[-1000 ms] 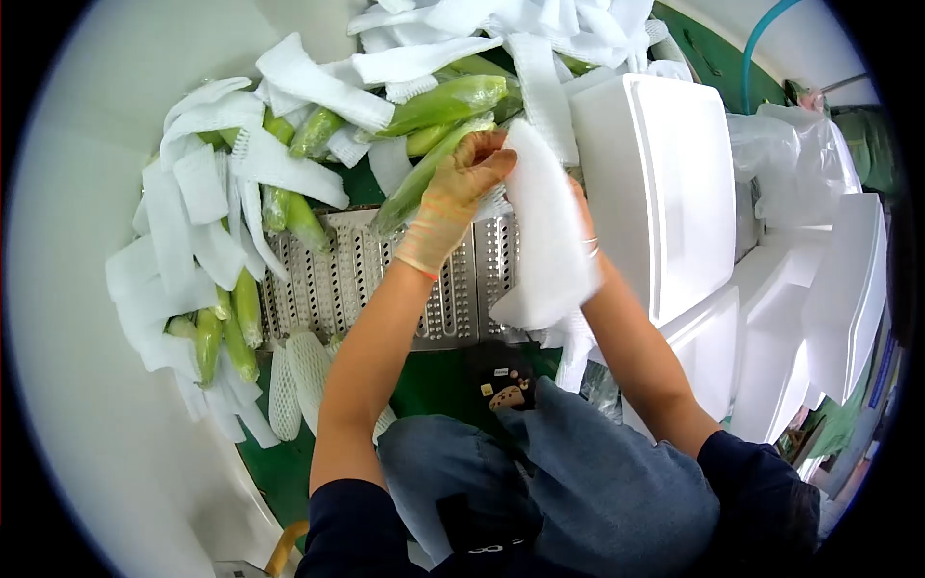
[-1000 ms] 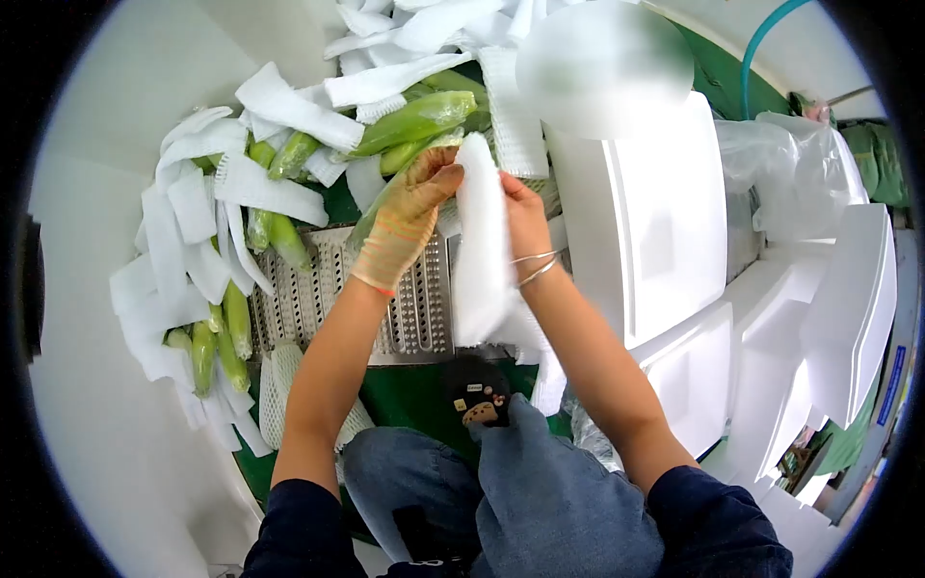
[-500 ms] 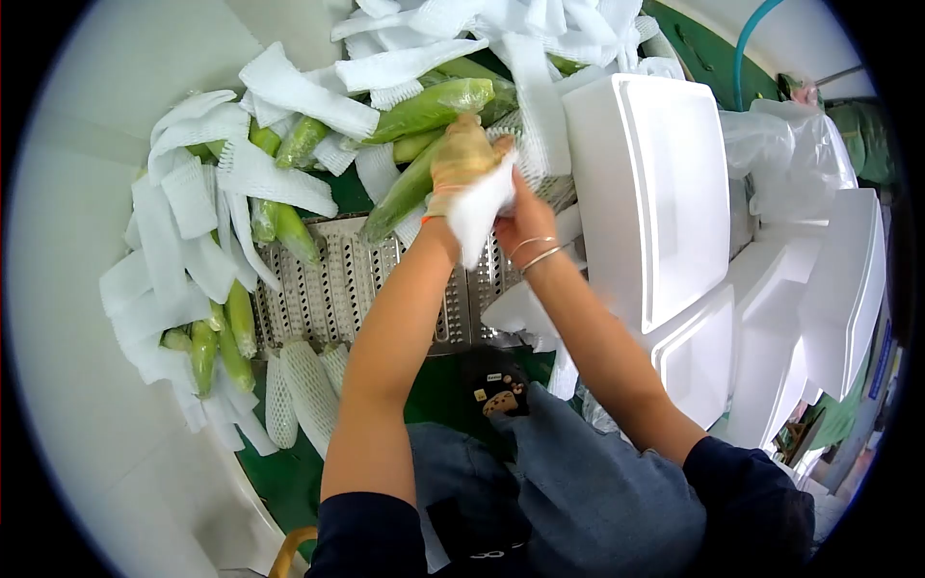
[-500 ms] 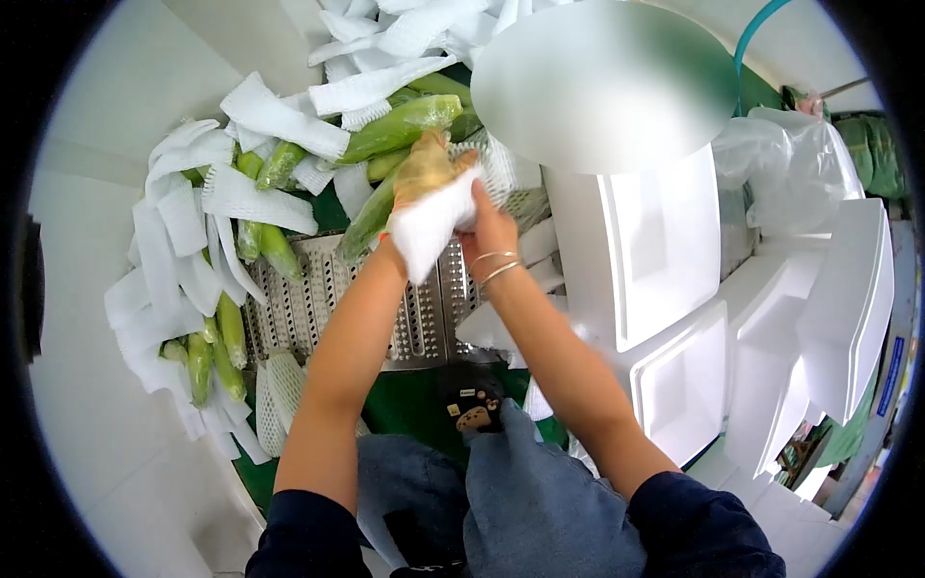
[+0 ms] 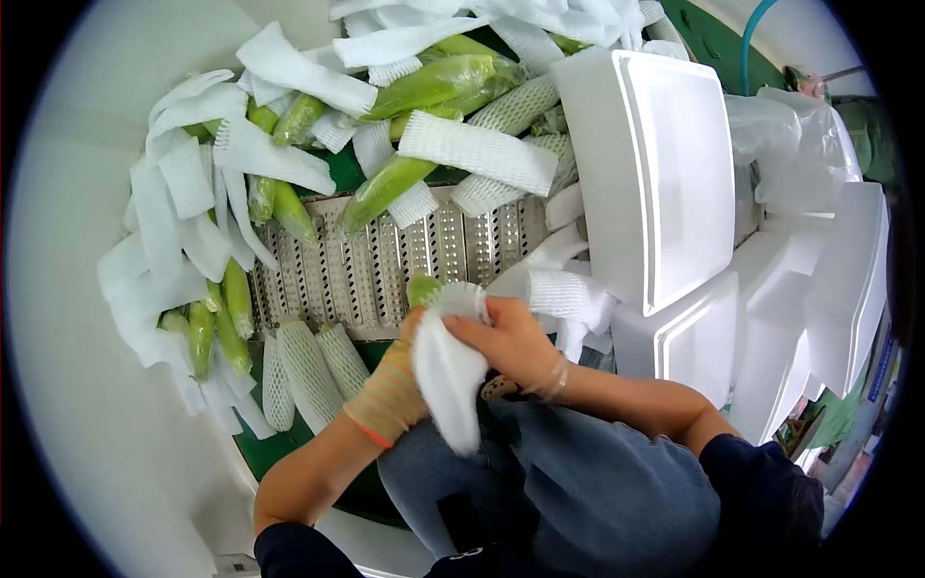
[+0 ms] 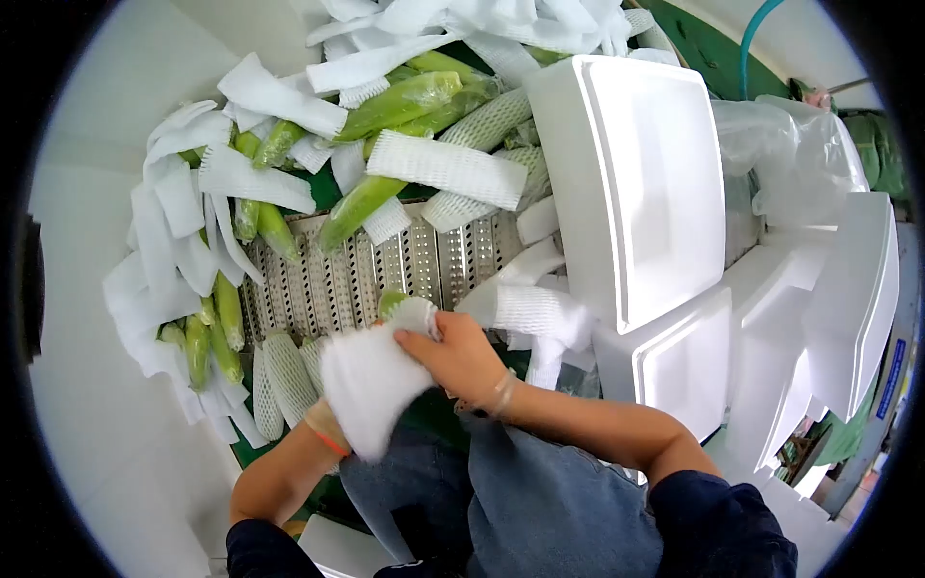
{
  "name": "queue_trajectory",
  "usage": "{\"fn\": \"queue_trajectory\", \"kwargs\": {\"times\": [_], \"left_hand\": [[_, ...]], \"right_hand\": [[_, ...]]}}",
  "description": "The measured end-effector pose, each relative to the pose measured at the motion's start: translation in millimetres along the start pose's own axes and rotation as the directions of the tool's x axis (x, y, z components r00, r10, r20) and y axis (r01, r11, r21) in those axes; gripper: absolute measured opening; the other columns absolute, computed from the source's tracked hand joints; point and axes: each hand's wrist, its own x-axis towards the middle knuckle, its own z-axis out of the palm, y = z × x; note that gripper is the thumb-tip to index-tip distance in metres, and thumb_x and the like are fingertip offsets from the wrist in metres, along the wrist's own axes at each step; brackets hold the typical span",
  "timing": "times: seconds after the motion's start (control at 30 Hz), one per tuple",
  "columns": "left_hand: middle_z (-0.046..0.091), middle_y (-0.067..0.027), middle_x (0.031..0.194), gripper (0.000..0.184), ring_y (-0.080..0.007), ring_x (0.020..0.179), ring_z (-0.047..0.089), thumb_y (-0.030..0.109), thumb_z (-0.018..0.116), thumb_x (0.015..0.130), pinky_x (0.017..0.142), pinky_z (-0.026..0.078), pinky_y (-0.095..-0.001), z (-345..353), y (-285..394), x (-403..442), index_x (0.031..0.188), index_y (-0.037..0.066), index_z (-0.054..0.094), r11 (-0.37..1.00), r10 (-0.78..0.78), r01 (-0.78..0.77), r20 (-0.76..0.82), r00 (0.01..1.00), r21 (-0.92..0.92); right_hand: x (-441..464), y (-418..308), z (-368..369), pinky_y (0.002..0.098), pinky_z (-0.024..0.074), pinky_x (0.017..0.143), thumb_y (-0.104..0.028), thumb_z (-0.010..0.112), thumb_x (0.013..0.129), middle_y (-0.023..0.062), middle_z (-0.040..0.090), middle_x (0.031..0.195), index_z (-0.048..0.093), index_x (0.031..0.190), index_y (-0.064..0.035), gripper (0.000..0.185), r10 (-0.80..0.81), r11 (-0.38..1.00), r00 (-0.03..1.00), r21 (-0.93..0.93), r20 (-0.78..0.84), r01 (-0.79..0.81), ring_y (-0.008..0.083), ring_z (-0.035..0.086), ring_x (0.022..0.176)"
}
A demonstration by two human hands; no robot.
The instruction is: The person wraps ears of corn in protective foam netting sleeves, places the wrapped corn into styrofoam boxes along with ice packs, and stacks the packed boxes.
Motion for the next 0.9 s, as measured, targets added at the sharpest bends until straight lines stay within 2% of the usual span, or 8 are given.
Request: {"fn": "queue_trajectory", "kwargs": {"times": [0.2, 0.37, 0.5, 0.53, 0.63, 0.73, 0.8, 0.9], "left_hand": [[0.059, -0.0092, 0.116, 0.034, -0.0209, 0.103, 0.057, 0.027, 0.044, 0.095, 0.093, 0.043, -0.0346, 69.7, -59.1, -2.9, 0.125, 0.011, 0.051, 0.976, -0.209, 0.166, -0.394, 0.895, -0.14], [0.062, -0.0043, 0.076, 0.02, -0.0147, 0.07, 0.056, 0.02, 0.062, 0.086, 0.065, 0.045, -0.0287, 116.2, -92.0, 39.5, 0.084, 0.0, 0.063, 0.346, -0.886, 0.136, -0.276, 0.373, -0.928], [0.065, -0.0062, 0.091, 0.016, -0.0171, 0.084, 0.059, 0.015, 0.055, 0.091, 0.073, 0.046, -0.0314, 123.2, -106.6, 74.0, 0.091, 0.0, 0.06, 0.432, -0.902, -0.014, -0.432, -0.001, -0.902], [0.06, -0.0093, 0.113, 0.022, -0.0206, 0.103, 0.056, 0.011, 0.049, 0.094, 0.087, 0.045, -0.0321, 114.6, -102.4, 62.7, 0.112, 0.001, 0.055, 0.819, -0.48, 0.432, -0.864, 0.153, -0.378], [0.054, -0.0116, 0.123, 0.056, -0.0231, 0.116, 0.049, 0.015, 0.06, 0.088, 0.099, 0.039, -0.0339, 56.4, -52.1, 34.3, 0.137, 0.002, 0.035, 0.363, -0.496, -0.584, -0.681, 0.538, -0.726], [0.055, -0.012, 0.118, 0.082, -0.0214, 0.107, 0.053, 0.006, 0.074, 0.075, 0.093, 0.044, -0.031, 50.8, -36.0, 27.4, 0.14, -0.001, 0.024, -0.03, -0.405, -0.53, -0.474, 0.782, -0.847], [0.056, -0.0112, 0.112, 0.078, -0.0187, 0.092, 0.057, -0.001, 0.073, 0.072, 0.082, 0.048, -0.0284, 74.9, -43.4, 35.0, 0.135, -0.003, 0.027, 0.188, -0.507, -0.255, -0.316, 0.802, -0.949], [0.057, -0.0084, 0.104, 0.064, -0.0157, 0.081, 0.057, -0.001, 0.071, 0.072, 0.073, 0.05, -0.0262, 133.4, -63.7, 41.5, 0.125, -0.006, 0.035, -0.025, -0.656, -0.316, -0.223, 0.721, -0.948]], "right_hand": [[59.4, 6.3, 21.6, 0.0242, 0.0467, 0.06, -0.021, 0.062, 0.086, 0.0056, 0.065, 0.081, 0.064, 0.092, 0.0041, 0.026, 0.052, 0.99, 0.991, 0.137, -0.124, -0.035, 0.0092, 0.058, 0.068], [115.2, 93.4, 28.6, 0.0416, 0.0498, 0.071, -0.029, 0.061, 0.074, 0.0265, 0.064, 0.081, 0.066, 0.087, 0.0048, 0.036, -0.066, 0.968, 0.91, -0.249, -0.41, -0.042, 0.0389, 0.064, 0.077], [173.1, 157.6, 21.0, 0.045, 0.0488, 0.083, -0.036, 0.06, 0.077, 0.0223, 0.066, 0.093, 0.067, 0.096, 0.0, 0.041, 0.276, 0.939, 0.877, -0.084, -0.393, -0.333, 0.0395, 0.062, 0.094], [160.9, 136.3, 16.0, 0.0459, 0.0491, 0.082, -0.038, 0.059, 0.078, 0.0198, 0.065, 0.097, 0.066, 0.098, -0.002, 0.042, 0.419, 0.894, 0.881, 0.269, -0.221, -0.358, 0.0377, 0.062, 0.095], [100.2, 77.8, 12.3, 0.0485, 0.0499, 0.08, -0.043, 0.056, 0.083, 0.0122, 0.063, 0.111, 0.064, 0.105, -0.0078, 0.042, 0.494, 0.593, 0.8, 0.541, 0.34, -0.596, 0.0325, 0.061, 0.097], [95.8, 29.9, -35.0, 0.0465, 0.0508, 0.078, -0.038, 0.056, 0.083, 0.0112, 0.062, 0.112, 0.062, 0.105, -0.0085, 0.038, 0.318, 0.902, 0.913, -0.378, 0.257, -0.208, 0.0308, 0.061, 0.096], [103.6, -7.1, -76.9, 0.0429, 0.0511, 0.075, -0.021, 0.06, 0.077, 0.0163, 0.06, 0.099, 0.06, 0.099, -0.0049, 0.027, -0.378, 0.044, 0.901, -0.968, 0.214, 0.248, 0.0336, 0.059, 0.091], [146.9, -61.1, -148.8, 0.04, 0.037, 0.097, -0.015, 0.057, 0.075, 0.0174, 0.055, 0.111, 0.056, 0.099, -0.0007, 0.028, -0.677, -0.135, 0.73, -0.991, 0.097, 0.006, 0.0308, 0.047, 0.114]]}}
